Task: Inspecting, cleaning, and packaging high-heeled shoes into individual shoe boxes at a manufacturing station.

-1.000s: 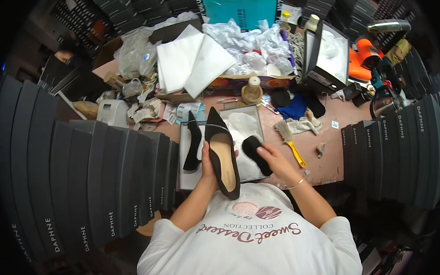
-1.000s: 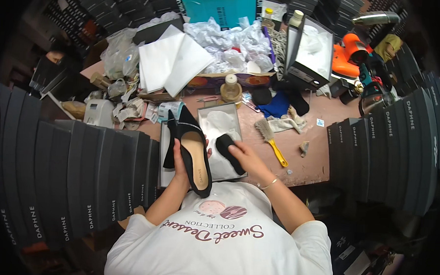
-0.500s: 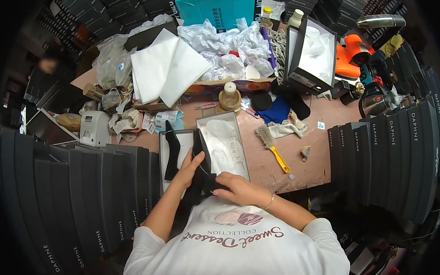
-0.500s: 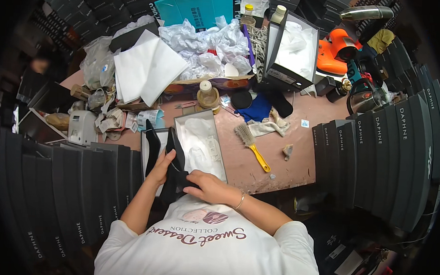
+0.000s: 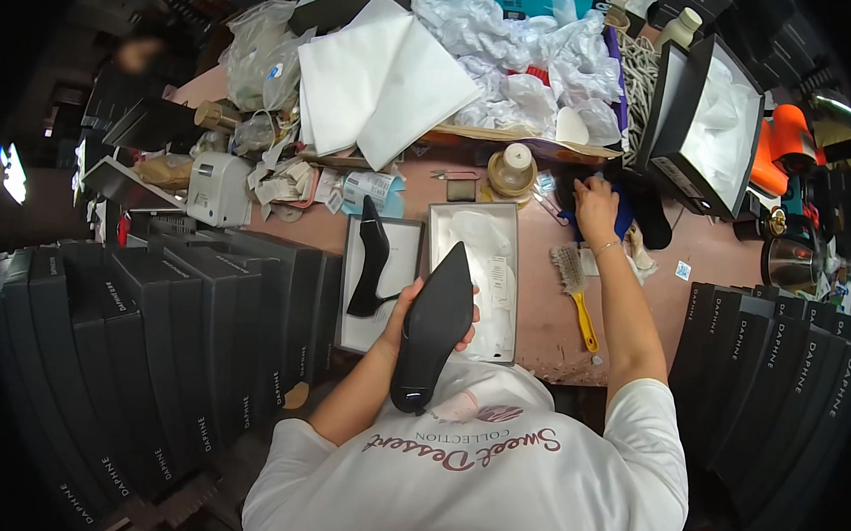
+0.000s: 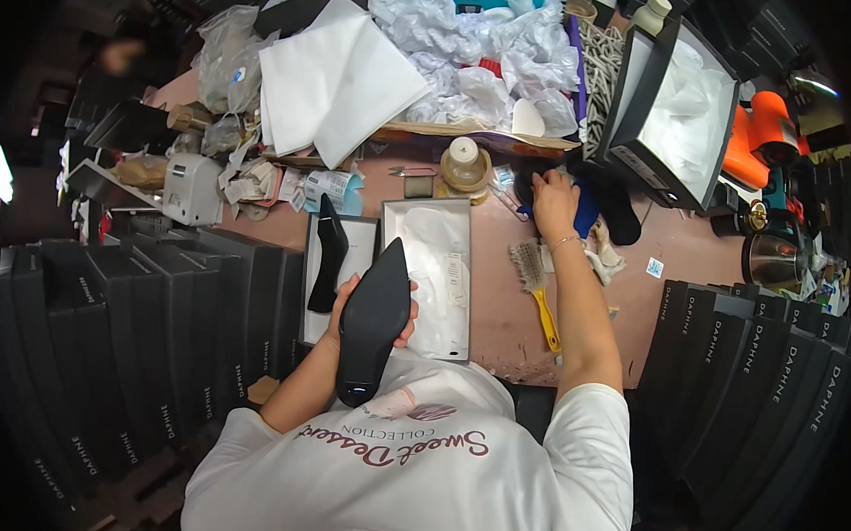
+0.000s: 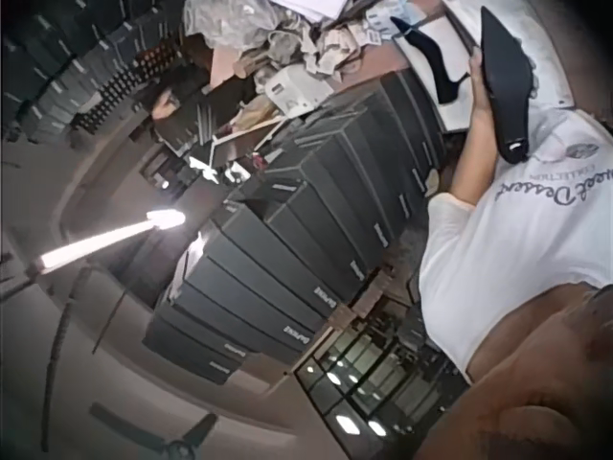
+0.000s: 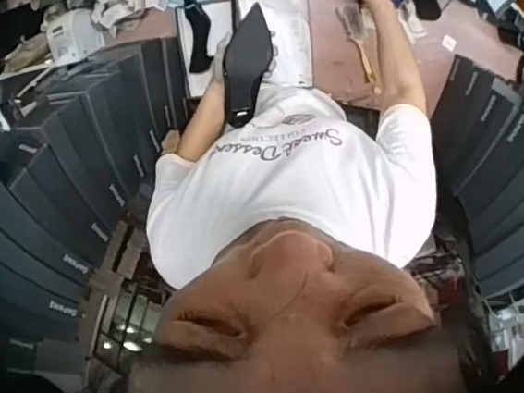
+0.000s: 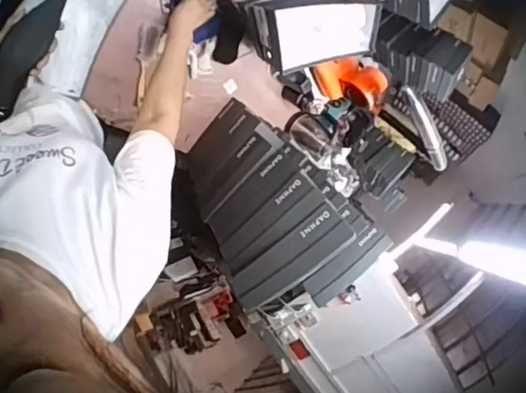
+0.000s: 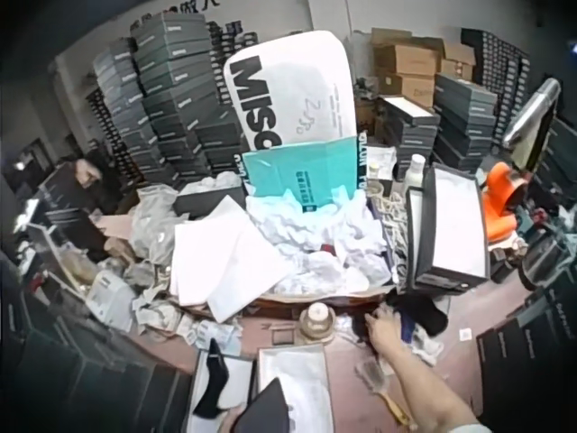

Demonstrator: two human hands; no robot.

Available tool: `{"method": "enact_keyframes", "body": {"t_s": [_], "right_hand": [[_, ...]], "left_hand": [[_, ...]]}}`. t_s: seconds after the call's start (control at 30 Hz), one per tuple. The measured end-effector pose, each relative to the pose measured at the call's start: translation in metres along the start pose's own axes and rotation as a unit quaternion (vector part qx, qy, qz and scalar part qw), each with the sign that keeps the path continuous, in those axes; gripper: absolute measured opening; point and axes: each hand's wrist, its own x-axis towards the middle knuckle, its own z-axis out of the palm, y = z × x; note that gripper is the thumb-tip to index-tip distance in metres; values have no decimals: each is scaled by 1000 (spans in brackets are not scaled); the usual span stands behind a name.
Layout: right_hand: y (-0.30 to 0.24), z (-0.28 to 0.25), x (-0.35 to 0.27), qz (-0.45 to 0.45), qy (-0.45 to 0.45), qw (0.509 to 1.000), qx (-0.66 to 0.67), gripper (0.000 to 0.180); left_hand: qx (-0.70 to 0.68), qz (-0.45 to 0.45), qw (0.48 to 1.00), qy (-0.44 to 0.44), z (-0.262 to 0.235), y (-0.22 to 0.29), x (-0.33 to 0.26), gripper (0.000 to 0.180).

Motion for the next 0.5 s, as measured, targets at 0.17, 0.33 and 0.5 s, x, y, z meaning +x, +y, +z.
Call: {"method": "enact_keyframes", "body": {"t_s": [0.17,0.33,0.5], "right_hand": [[-109,-126,-40,-49,30,886,460,33],[-193,-148,-100,-192,17,865,464,12],[-223,-180,-143,-236,43,861,448,14]], "left_hand": [[-34,31,999,25,-10,-4,-3,70],[-5,12,999,29,-29,-22,-8,66],[74,66,987,124,3,-30,-15,56]]}}
